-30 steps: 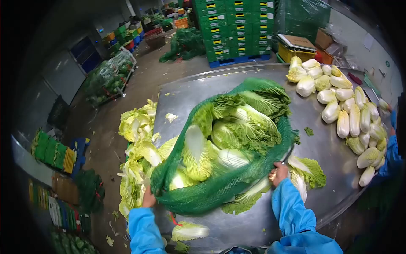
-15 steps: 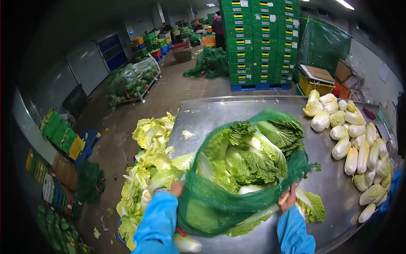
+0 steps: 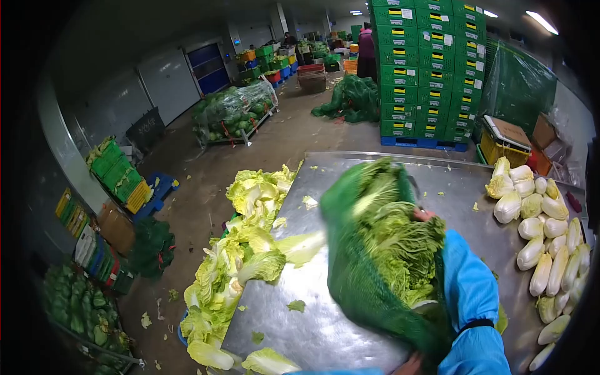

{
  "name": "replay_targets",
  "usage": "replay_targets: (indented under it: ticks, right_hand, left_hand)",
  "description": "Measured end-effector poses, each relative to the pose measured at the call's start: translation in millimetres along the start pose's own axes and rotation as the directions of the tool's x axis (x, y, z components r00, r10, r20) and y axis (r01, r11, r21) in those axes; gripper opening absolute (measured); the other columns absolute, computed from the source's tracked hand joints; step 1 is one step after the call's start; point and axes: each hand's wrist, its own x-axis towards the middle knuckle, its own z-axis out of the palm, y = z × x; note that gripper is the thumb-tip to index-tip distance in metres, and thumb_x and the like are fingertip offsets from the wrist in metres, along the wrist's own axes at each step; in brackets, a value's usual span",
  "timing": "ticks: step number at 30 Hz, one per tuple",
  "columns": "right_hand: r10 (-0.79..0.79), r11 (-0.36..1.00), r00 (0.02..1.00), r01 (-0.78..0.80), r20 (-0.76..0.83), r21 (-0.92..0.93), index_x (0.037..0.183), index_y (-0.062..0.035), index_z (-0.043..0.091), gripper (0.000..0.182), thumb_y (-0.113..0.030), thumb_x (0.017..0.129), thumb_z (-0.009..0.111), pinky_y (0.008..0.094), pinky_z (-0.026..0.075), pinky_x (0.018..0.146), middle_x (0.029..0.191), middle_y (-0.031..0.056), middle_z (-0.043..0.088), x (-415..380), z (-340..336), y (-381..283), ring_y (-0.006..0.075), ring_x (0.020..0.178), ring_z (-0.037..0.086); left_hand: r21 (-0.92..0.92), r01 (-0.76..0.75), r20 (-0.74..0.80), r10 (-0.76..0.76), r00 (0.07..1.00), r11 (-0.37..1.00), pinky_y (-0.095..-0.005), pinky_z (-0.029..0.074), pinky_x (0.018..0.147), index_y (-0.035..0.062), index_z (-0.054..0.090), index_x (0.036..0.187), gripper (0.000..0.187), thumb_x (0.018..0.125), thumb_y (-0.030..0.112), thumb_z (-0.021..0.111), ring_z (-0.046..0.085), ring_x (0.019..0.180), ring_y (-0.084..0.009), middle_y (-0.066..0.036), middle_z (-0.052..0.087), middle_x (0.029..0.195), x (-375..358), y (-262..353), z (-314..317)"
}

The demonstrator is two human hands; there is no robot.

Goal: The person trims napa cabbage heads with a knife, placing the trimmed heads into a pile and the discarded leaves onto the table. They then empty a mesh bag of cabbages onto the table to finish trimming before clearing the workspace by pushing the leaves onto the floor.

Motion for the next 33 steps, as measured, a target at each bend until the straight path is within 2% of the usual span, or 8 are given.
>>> replay_targets:
  ticks: [7, 11, 14, 18, 21, 22, 25, 33]
  right_hand:
    - [-0.506, 0.787, 0.753, 0.202, -0.422, -0.583, 0.091, 0.0024, 0.065, 0.029, -0.024, 0.079, 0.068, 0.0309, 0.047, 0.070, 0.081, 0.0090, 0.066, -44.1, -61.0, -25.4, 0.0170, 0.075, 0.059]
    - [-0.329, 0.878, 0.777, 0.043, -0.536, -0.476, 0.092, -0.0006, 0.065, 0.025, -0.022, 0.079, 0.067, 0.0268, 0.044, 0.057, 0.075, 0.0050, 0.062, -180.7, -66.0, -52.1, 0.0116, 0.064, 0.055]
    - [0.095, 0.964, 0.816, -0.219, -0.570, -0.153, 0.097, -0.0012, 0.064, 0.029, -0.025, 0.080, 0.067, 0.0282, 0.044, 0.062, 0.071, 0.0036, 0.058, -293.5, -15.8, -58.0, 0.0114, 0.068, 0.055]
    - [-0.145, 0.982, 0.679, 0.012, -0.720, -0.186, 0.106, 0.0002, 0.060, 0.024, 0.002, 0.082, 0.056, 0.0272, 0.041, 0.089, 0.098, 0.0051, 0.062, -369.6, -23.5, 65.8, 0.0147, 0.095, 0.057]
    - [-0.108, 0.994, 0.510, 0.026, -0.853, -0.110, 0.116, -0.0104, 0.056, 0.032, -0.004, 0.084, 0.058, 0.0251, 0.038, 0.035, 0.098, 0.0040, 0.060, -402.1, 15.7, 81.6, 0.0068, 0.054, 0.050]
    - [0.042, 0.999, 0.521, -0.041, -0.853, 0.024, 0.118, -0.0077, 0.053, 0.036, -0.002, 0.083, 0.058, 0.0253, 0.047, 0.051, 0.104, 0.0049, 0.057, -403.7, 38.6, 49.6, 0.0111, 0.066, 0.055]
    - [-0.410, 0.901, 0.458, 0.072, -0.789, -0.427, 0.112, -0.0004, 0.052, 0.035, 0.001, 0.078, 0.063, 0.0325, 0.043, 0.088, 0.104, 0.0110, 0.055, -382.7, 22.3, 96.3, 0.0233, 0.095, 0.054]
    - [-0.611, 0.708, 0.431, -0.079, -0.664, -0.702, 0.103, -0.0009, 0.055, 0.030, -0.009, 0.078, 0.068, 0.0378, 0.045, 0.084, 0.099, 0.0170, 0.057, -287.1, -70.0, 102.4, 0.0334, 0.093, 0.057]
  left_hand:
    - [-0.846, -0.005, -0.209, -0.323, 0.923, 0.533, -0.0321, 0.050, 0.074, 0.0050, 0.062, 0.109, 0.028, 0.086, 0.021, 0.060, 0.064, 0.083, -0.0231, -0.013, 0.066, 0.096, 15.6, -80.1, -240.9]
    - [-0.235, 0.054, -0.786, -0.222, 0.577, 0.971, -0.0414, 0.047, 0.083, 0.0054, 0.064, 0.102, 0.028, 0.076, 0.016, 0.065, 0.061, 0.095, -0.0331, -0.015, 0.064, 0.102, -35.6, -151.2, -356.4]
    - [0.023, 0.252, -0.645, -0.179, 0.743, 0.967, -0.0438, 0.038, 0.096, 0.0074, 0.045, 0.130, 0.065, 0.075, 0.033, 0.068, 0.048, 0.117, -0.0333, -0.018, 0.053, 0.124, -46.6, -224.8, -366.9]
    - [0.023, 0.311, -0.519, -0.255, 0.816, 0.950, -0.0440, 0.039, 0.092, 0.0090, 0.039, 0.134, 0.088, 0.062, 0.041, 0.079, 0.052, 0.108, -0.0350, -0.019, 0.055, 0.117, -29.0, -237.4, -391.5]
    - [0.135, 0.384, -0.459, -0.286, 0.841, 0.913, -0.0440, 0.039, 0.087, 0.0053, 0.043, 0.129, 0.092, 0.056, 0.043, 0.082, 0.055, 0.097, -0.0346, -0.019, 0.058, 0.104, -26.2, -243.2, -401.5]
    - [0.128, 0.411, -0.469, -0.310, 0.827, 0.903, -0.0434, 0.039, 0.086, 0.0044, 0.044, 0.127, 0.090, 0.055, 0.042, 0.083, 0.055, 0.095, -0.0343, -0.018, 0.059, 0.100, -27.1, -238.2, -403.1]
    - [0.128, 0.456, -0.579, -0.307, 0.755, 0.881, -0.0416, 0.039, 0.085, 0.0051, 0.049, 0.117, 0.079, 0.052, 0.036, 0.083, 0.055, 0.085, -0.0342, -0.015, 0.059, 0.089, -46.2, -231.8, -392.2]
    - [0.149, 0.274, -0.376, -0.202, 0.904, 0.950, -0.0417, 0.035, 0.067, 0.0102, 0.056, 0.061, 0.025, 0.058, 0.025, 0.076, 0.047, 0.070, -0.0288, -0.006, 0.049, 0.066, -147.5, -127.0, -307.2]
